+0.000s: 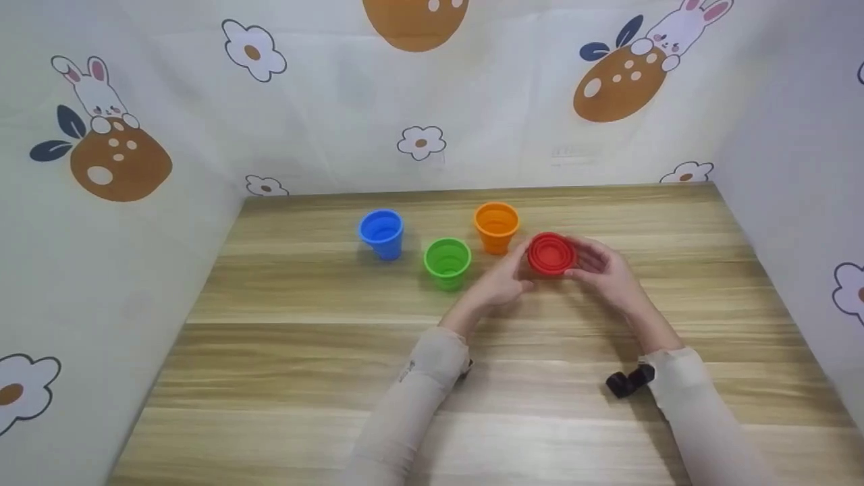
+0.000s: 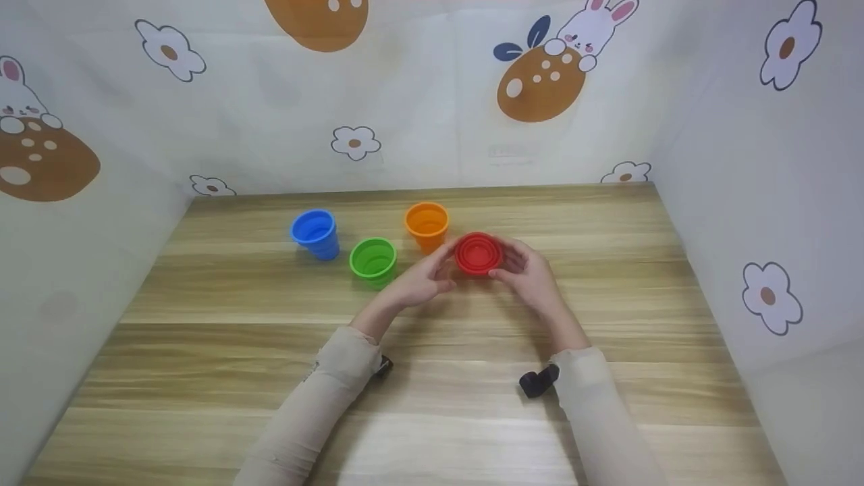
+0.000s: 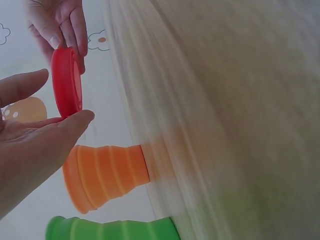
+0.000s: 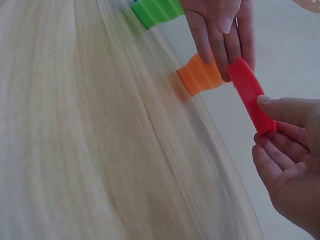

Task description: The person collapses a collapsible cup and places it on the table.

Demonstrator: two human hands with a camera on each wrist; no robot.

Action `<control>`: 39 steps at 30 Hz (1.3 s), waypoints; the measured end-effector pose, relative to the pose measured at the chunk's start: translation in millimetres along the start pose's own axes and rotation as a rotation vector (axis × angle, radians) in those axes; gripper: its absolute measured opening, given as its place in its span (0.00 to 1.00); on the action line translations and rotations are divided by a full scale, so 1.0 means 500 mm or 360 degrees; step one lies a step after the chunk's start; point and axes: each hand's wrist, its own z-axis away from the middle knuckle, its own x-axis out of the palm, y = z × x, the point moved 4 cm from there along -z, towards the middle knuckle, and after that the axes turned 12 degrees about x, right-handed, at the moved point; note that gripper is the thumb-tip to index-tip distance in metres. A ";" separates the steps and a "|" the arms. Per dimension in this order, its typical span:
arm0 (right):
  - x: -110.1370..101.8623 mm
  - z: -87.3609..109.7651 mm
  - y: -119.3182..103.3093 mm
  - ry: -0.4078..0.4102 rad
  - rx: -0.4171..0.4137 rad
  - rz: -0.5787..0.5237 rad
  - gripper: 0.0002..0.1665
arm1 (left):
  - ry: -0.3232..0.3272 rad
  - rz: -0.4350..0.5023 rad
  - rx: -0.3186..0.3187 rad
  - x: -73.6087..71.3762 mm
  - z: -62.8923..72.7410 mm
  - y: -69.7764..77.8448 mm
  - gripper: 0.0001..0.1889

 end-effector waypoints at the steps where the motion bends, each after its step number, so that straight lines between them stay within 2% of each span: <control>1: 0.000 -0.001 0.003 -0.0006 0.0011 0.0008 0.39 | -0.0013 -0.0008 -0.0013 0.001 -0.001 -0.001 0.42; 10: 0.003 -0.010 0.026 -0.0069 0.0052 0.0064 0.38 | -0.0103 -0.0078 -0.0115 0.009 -0.006 -0.014 0.42; 22: 0.007 -0.015 0.039 -0.0090 0.0070 0.0160 0.38 | -0.0146 -0.0200 -0.0235 0.003 -0.009 -0.023 0.39; 26: 0.009 -0.015 0.037 -0.0090 0.0048 0.0241 0.38 | -0.0125 -0.0122 -0.0218 0.003 -0.010 -0.026 0.37; 35: 0.012 -0.011 0.028 -0.0106 0.0051 0.0271 0.41 | -0.0010 0.0232 -0.0194 0.000 -0.007 -0.026 0.39; 39: 0.010 -0.010 0.027 -0.0079 0.0038 0.0270 0.39 | 0.0026 0.0214 -0.0136 -0.006 -0.004 -0.020 0.38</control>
